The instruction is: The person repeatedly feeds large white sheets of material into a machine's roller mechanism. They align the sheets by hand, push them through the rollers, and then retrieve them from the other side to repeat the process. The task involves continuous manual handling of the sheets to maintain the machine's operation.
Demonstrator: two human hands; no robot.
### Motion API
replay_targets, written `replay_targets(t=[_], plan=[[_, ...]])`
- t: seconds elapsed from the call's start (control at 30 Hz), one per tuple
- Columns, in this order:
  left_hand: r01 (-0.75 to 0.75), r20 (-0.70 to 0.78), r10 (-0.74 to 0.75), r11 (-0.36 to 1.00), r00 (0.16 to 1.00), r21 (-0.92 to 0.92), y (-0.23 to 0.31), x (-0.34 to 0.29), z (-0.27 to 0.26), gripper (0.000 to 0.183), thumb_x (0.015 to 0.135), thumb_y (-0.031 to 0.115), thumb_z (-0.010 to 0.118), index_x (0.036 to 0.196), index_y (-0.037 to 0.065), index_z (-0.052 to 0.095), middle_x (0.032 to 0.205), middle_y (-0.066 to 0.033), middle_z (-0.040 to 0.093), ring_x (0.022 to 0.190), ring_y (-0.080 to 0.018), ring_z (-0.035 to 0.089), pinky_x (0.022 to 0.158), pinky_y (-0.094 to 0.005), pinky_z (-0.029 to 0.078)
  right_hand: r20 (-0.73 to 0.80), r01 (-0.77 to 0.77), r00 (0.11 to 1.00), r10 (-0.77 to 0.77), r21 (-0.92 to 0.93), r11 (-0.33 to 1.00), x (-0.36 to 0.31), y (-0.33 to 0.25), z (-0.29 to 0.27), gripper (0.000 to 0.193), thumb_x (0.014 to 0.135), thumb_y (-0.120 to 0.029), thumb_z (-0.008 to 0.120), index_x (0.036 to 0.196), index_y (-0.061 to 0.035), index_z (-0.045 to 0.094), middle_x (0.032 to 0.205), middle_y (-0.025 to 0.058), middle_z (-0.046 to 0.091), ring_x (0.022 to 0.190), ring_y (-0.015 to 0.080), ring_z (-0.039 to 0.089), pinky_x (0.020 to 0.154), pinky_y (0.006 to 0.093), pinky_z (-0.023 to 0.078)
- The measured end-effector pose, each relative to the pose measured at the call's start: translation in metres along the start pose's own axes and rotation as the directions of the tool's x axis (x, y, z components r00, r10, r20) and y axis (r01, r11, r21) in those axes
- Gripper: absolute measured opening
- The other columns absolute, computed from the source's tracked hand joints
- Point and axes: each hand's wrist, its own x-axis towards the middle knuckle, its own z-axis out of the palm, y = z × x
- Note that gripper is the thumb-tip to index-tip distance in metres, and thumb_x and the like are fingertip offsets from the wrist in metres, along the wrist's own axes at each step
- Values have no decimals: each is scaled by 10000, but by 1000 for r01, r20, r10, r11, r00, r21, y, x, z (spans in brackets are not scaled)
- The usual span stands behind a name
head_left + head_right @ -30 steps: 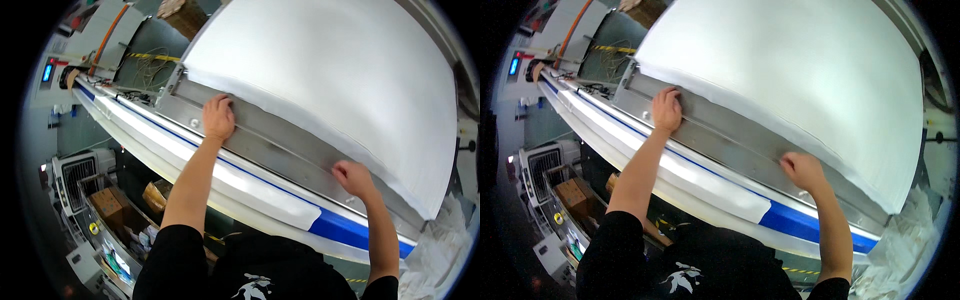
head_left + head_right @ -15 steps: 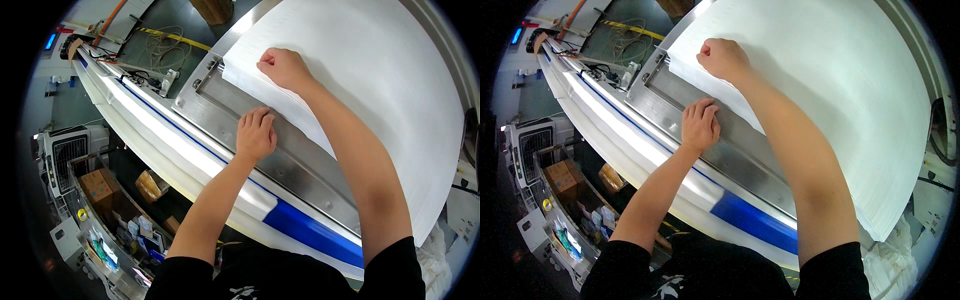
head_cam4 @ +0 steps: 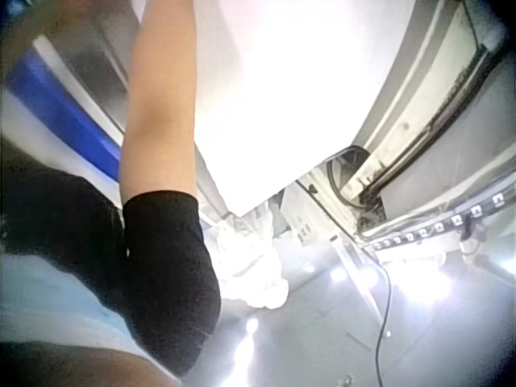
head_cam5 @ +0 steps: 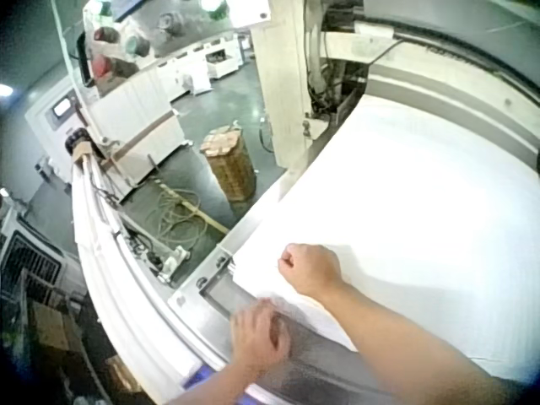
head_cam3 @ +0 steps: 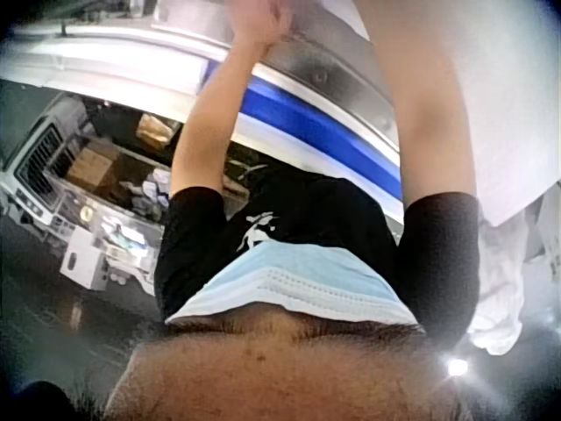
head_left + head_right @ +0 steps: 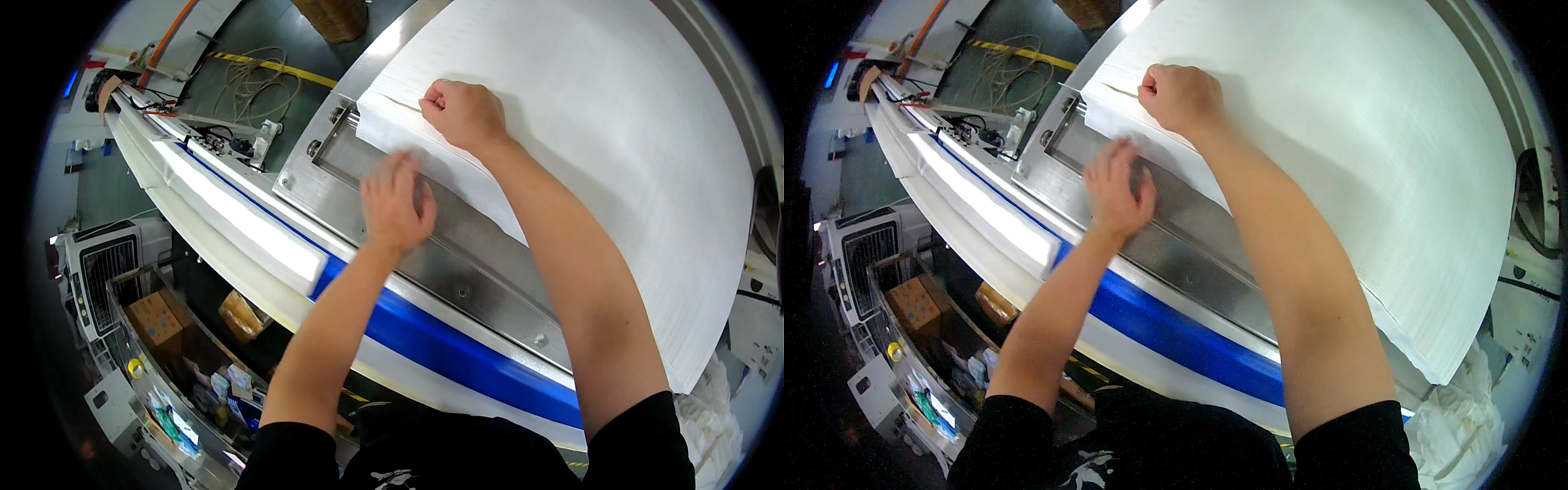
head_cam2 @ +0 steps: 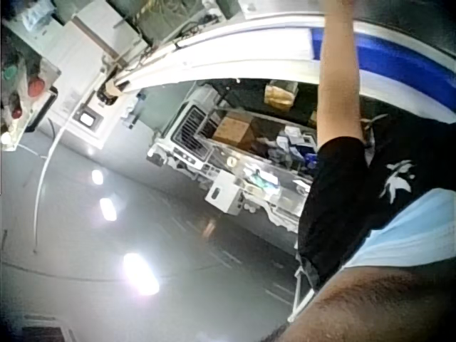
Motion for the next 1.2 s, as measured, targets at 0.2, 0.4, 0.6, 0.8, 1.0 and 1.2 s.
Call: replay_targets(t=[0.2,0.4,0.6,0.8,1.0,1.2], plan=[[-172,-25,183,955,983,242,-49,60,-2,515,739,134,603,1249,144,535,1312,-112,493,1155,-314,497,946,-450,383,22,-37,999,37,24,999,2,3,-2,155,789,-281,624,814,-144,692,755,60,688,710,277,657,652,394,520],[-295,129,269,913,954,282,-64,62,-18,322,733,177,628,1053,158,598,1247,-68,538,1143,-280,519,962,-433,393,47,-50,998,48,32,998,-5,-8,-13,173,813,-301,627,855,-145,690,769,71,689,732,283,660,666,396,524],[-513,494,373,839,785,181,-73,81,-45,336,681,135,668,999,106,562,1215,-77,564,1154,-271,526,983,-459,382,-9,-48,999,48,4,999,-128,-5,-50,263,886,-316,554,934,-81,661,857,158,648,788,353,631,675,445,506],[-560,782,152,779,605,282,-28,106,-58,563,670,72,661,1207,115,498,1191,-126,576,1108,-300,548,1012,-449,354,-103,-483,866,490,-425,765,-329,105,-160,335,934,-367,475,938,-107,686,860,123,662,827,317,626,829,475,457],[-656,836,-164,549,524,519,-22,116,-15,437,793,100,595,1226,148,565,1051,-123,647,981,-310,627,922,-448,430,-285,-677,683,672,-592,437,-520,233,-306,474,982,-378,370,811,-89,704,806,137,675,835,309,634,971,473,373],[-595,755,-46,586,654,550,-125,119,13,212,911,61,496,1057,85,648,1014,-113,645,956,-271,620,857,-382,457,-293,-700,566,770,-664,262,-655,338,-397,586,1001,-431,285,831,-67,712,817,144,686,835,321,640,1033,462,342]])
